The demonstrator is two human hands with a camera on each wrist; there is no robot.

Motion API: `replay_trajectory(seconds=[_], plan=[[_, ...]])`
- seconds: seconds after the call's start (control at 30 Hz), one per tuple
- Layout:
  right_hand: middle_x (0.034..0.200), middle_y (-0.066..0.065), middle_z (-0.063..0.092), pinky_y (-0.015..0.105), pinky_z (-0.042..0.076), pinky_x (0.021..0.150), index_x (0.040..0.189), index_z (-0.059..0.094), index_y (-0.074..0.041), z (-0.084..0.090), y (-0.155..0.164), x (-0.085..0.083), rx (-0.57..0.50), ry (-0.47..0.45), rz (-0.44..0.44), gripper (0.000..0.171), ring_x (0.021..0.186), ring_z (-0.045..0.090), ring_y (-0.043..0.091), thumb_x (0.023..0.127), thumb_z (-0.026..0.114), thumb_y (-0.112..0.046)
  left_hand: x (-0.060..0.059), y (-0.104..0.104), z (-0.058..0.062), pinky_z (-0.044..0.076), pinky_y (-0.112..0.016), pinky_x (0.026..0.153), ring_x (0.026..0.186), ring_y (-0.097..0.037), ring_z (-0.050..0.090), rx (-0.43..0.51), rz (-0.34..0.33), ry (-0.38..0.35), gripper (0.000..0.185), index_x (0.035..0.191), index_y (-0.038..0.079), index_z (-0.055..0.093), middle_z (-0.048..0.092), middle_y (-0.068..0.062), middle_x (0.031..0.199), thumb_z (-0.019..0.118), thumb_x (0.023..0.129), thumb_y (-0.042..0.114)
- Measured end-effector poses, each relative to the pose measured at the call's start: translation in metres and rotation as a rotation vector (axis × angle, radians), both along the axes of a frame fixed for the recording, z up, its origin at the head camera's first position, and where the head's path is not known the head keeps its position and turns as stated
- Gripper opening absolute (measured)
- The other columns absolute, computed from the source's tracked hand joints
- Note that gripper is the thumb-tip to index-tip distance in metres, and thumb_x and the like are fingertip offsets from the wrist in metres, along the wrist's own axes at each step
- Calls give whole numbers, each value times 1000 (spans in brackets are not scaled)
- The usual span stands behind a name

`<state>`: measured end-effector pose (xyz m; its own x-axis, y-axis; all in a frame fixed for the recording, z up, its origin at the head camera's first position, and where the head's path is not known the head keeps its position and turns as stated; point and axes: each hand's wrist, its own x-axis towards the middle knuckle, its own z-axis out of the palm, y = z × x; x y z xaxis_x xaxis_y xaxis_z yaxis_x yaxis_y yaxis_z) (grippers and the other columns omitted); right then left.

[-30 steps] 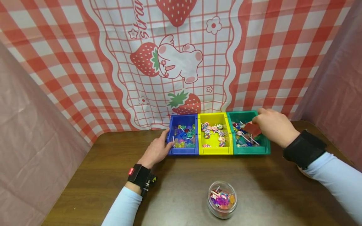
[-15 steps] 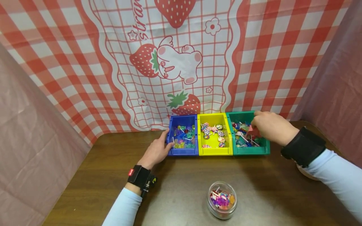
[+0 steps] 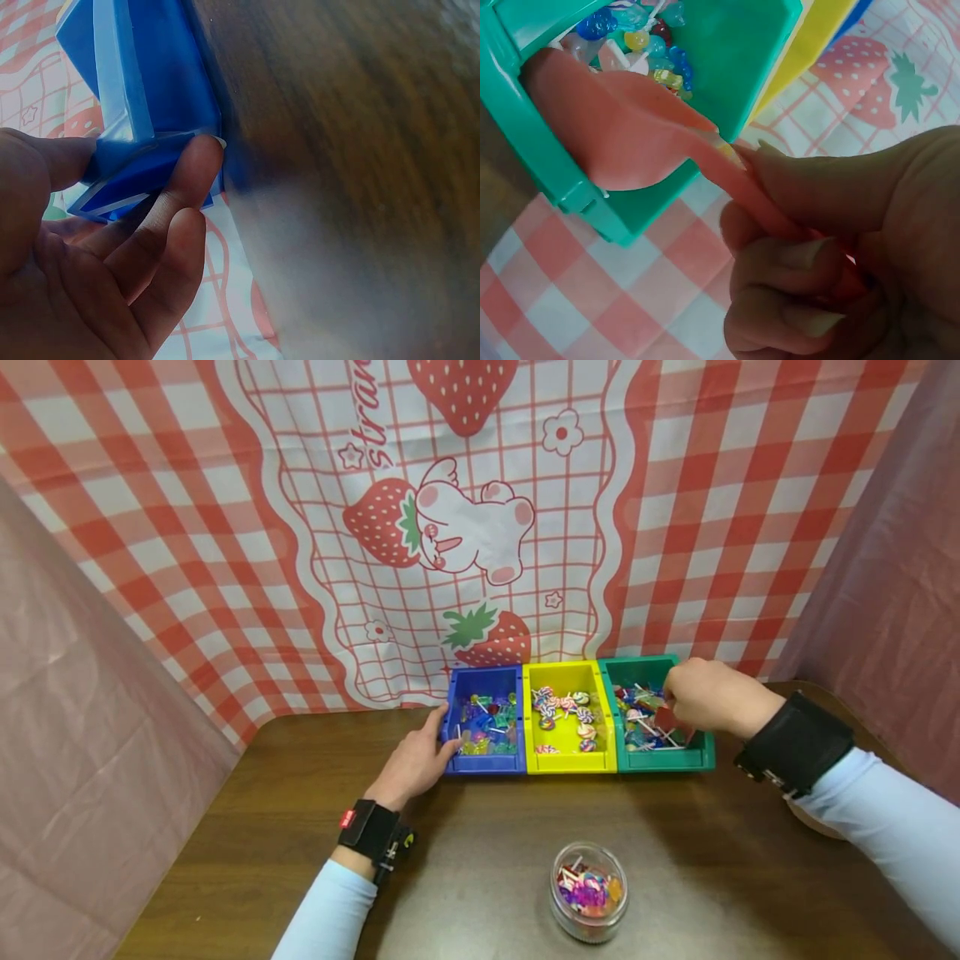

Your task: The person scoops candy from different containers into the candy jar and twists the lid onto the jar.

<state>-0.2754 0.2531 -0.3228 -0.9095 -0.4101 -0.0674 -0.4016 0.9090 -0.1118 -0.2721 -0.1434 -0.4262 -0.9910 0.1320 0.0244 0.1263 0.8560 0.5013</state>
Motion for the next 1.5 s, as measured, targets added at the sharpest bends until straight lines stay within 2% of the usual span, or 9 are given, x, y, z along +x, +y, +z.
replay_trajectory(seconds=[0.2,0.43,0.63,0.77,0.93,1.07,1.2,1.3,1.5], plan=[[59,-2,31,31,31,52,62,56,-9,0,11,-8,-83,-46,-41,30,53,27,14,91,55,-2,-1,1,0,46,-51,98,109,-26,60,0,-1,1,69,158,17,26,53,-22,141,55,102,42],[60,0,42,32,33,54,71,67,-2,-3,25,-13,-165,-63,-99,25,54,39,16,93,56,-9,0,1,0,46,-51,99,113,-28,60,6,3,-7,69,158,17,26,52,-22,142,55,101,43],[63,2,46,33,35,53,78,66,0,-19,45,-12,-240,-28,-159,29,56,44,19,99,51,-14,0,2,0,45,-52,99,115,-28,59,6,10,-9,68,158,17,26,52,-22,142,56,102,42],[68,3,50,34,37,53,91,65,2,-30,56,-6,-229,-17,-138,28,59,46,19,100,57,-23,1,2,0,45,-52,99,115,-28,59,5,7,-15,68,158,17,25,52,-22,142,56,102,41],[77,1,55,33,38,54,110,66,3,-36,63,8,-198,6,-41,36,63,47,17,92,72,-28,1,1,0,45,-51,99,113,-28,60,11,7,-6,68,158,17,26,53,-22,141,56,102,40],[69,-3,50,32,36,52,101,69,-4,-39,56,23,-166,74,-25,27,59,45,14,93,71,-30,0,1,1,45,-52,99,113,-28,60,9,5,4,69,158,16,26,53,-23,141,56,102,40],[62,-3,42,31,35,49,83,62,-11,-44,44,32,-129,139,-51,26,54,42,14,95,69,-33,1,1,0,45,-52,99,115,-29,59,8,4,4,69,158,15,25,53,-23,141,56,102,40],[60,-2,39,31,35,47,82,59,-9,-50,36,34,-88,172,-69,30,53,42,15,96,66,-34,2,1,0,45,-51,99,115,-29,59,9,3,5,69,158,15,25,53,-23,140,56,102,41],[60,1,43,32,42,43,94,61,1,-62,30,32,-49,248,-75,33,51,44,17,95,67,-31,2,1,0,46,-51,99,114,-28,60,9,-2,10,69,158,15,26,54,-23,140,56,102,40]])
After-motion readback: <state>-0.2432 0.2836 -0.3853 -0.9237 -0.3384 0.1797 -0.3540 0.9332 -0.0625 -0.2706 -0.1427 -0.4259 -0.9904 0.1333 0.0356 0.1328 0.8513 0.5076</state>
